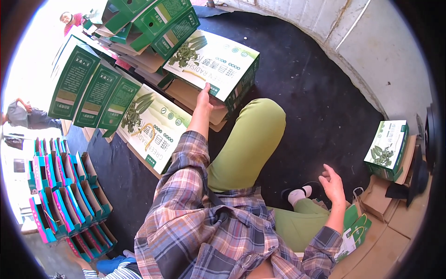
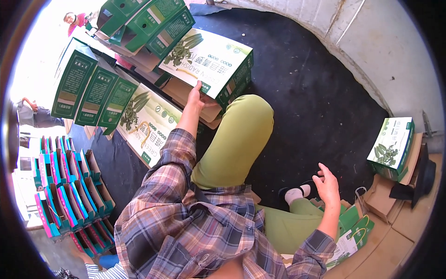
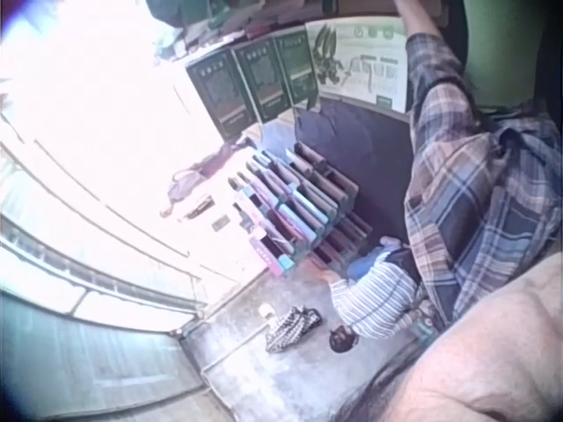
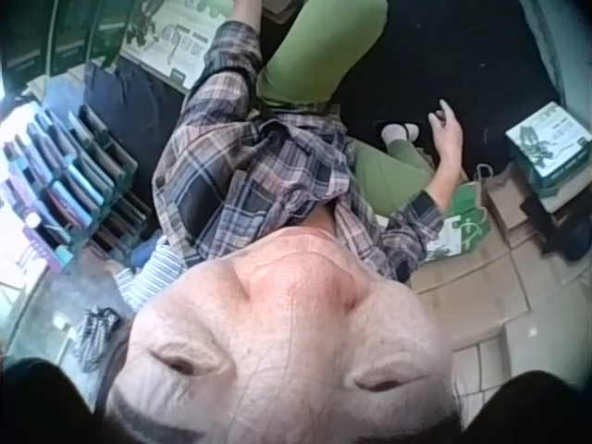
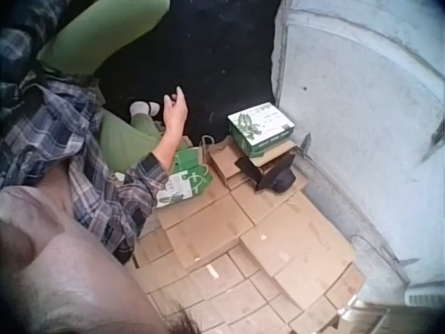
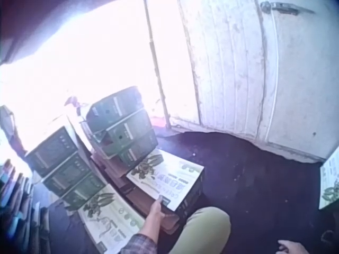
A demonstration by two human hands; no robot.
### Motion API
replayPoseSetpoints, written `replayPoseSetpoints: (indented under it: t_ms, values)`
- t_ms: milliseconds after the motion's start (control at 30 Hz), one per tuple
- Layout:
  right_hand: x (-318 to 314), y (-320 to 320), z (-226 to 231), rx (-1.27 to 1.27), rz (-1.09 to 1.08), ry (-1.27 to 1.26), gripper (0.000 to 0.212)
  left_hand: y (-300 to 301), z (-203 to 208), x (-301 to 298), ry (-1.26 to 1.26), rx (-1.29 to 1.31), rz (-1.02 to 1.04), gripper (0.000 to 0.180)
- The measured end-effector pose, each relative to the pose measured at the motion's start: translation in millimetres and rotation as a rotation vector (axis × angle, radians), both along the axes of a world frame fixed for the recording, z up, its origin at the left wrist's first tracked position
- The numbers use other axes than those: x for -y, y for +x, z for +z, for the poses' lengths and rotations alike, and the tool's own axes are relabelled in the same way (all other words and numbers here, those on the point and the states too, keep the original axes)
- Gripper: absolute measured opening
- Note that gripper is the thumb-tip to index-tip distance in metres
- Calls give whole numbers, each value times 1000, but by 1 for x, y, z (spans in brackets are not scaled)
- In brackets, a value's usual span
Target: The person repeatedly folds flat cardboard boxes into shape by hand and stacks the assembled boxes onto a pile.
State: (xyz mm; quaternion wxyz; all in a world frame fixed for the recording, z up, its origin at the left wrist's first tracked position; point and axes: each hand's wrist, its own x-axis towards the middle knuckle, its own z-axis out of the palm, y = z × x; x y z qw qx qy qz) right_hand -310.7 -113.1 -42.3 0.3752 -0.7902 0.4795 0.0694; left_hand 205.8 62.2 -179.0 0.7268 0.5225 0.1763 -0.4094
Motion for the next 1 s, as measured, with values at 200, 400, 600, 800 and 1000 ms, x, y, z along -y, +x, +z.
replayPoseSetpoints:
  t_ms: [200,400,600,800,1000]
  values:
    - [-1,2,2,-19,8,-15,56,-4,2,5,31,10,-2,53]
    - [1,-1,-3,-5,16,-16,56,-3,7,8,66,9,-10,55]
    - [-3,3,3,-7,9,-15,55,-7,10,12,84,35,-4,60]
    - [-4,7,9,-22,38,-27,55,-2,1,8,160,84,7,57]
    - [-5,3,10,2,22,-30,55,-5,0,13,194,126,23,61]
